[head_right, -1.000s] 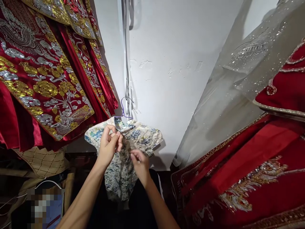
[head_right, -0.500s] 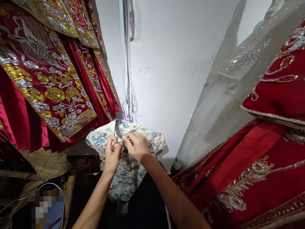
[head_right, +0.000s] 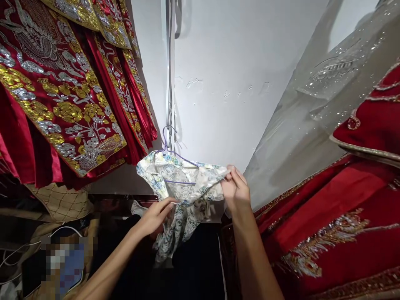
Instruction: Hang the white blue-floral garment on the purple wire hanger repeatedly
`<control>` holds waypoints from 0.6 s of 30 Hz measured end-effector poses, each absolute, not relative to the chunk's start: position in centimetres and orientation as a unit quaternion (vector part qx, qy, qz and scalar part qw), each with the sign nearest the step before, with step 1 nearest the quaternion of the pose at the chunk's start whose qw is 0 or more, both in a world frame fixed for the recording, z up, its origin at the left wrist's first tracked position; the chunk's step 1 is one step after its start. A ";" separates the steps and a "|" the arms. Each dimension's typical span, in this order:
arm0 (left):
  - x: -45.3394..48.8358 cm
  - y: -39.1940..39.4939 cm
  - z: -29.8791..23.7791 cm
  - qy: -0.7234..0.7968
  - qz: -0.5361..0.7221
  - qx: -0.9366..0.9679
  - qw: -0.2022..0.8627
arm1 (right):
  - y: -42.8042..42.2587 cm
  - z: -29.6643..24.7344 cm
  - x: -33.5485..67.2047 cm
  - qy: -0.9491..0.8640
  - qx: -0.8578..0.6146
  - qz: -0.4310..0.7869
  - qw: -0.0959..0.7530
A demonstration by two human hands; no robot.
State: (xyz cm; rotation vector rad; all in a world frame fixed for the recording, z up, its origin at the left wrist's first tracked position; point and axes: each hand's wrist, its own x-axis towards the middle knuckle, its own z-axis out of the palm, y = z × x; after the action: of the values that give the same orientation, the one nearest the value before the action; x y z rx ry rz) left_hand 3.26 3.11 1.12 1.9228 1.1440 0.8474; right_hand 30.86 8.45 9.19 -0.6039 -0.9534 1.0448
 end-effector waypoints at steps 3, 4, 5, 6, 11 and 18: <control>2.9 5.4 2.2 0.528 0.231 0.780 0.244 | 7.9 6.1 32.0 -0.372 -0.212 0.542 0.723; 2.5 6.2 2.6 0.563 0.197 0.774 0.213 | 7.9 5.1 32.3 -0.352 -0.200 0.554 0.727; 2.0 7.1 2.9 0.596 0.172 0.761 0.189 | 7.9 4.0 32.6 -0.331 -0.195 0.562 0.733; 1.3 7.8 3.2 0.628 0.161 0.743 0.165 | 8.0 2.8 32.8 -0.307 -0.195 0.567 0.739; -3.9 10.0 4.3 0.709 0.212 0.672 0.010 | 9.3 -2.3 32.3 -0.165 -0.226 0.614 0.738; -10.2 10.3 2.2 0.654 0.372 0.650 0.108 | 10.6 -4.8 26.2 -0.155 -0.264 0.628 0.715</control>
State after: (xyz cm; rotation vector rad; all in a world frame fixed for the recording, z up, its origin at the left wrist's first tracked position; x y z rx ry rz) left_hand -10.18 10.34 2.16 1.9119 1.9240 1.0958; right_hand 26.19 10.58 -4.77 -0.5851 -0.3435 1.3908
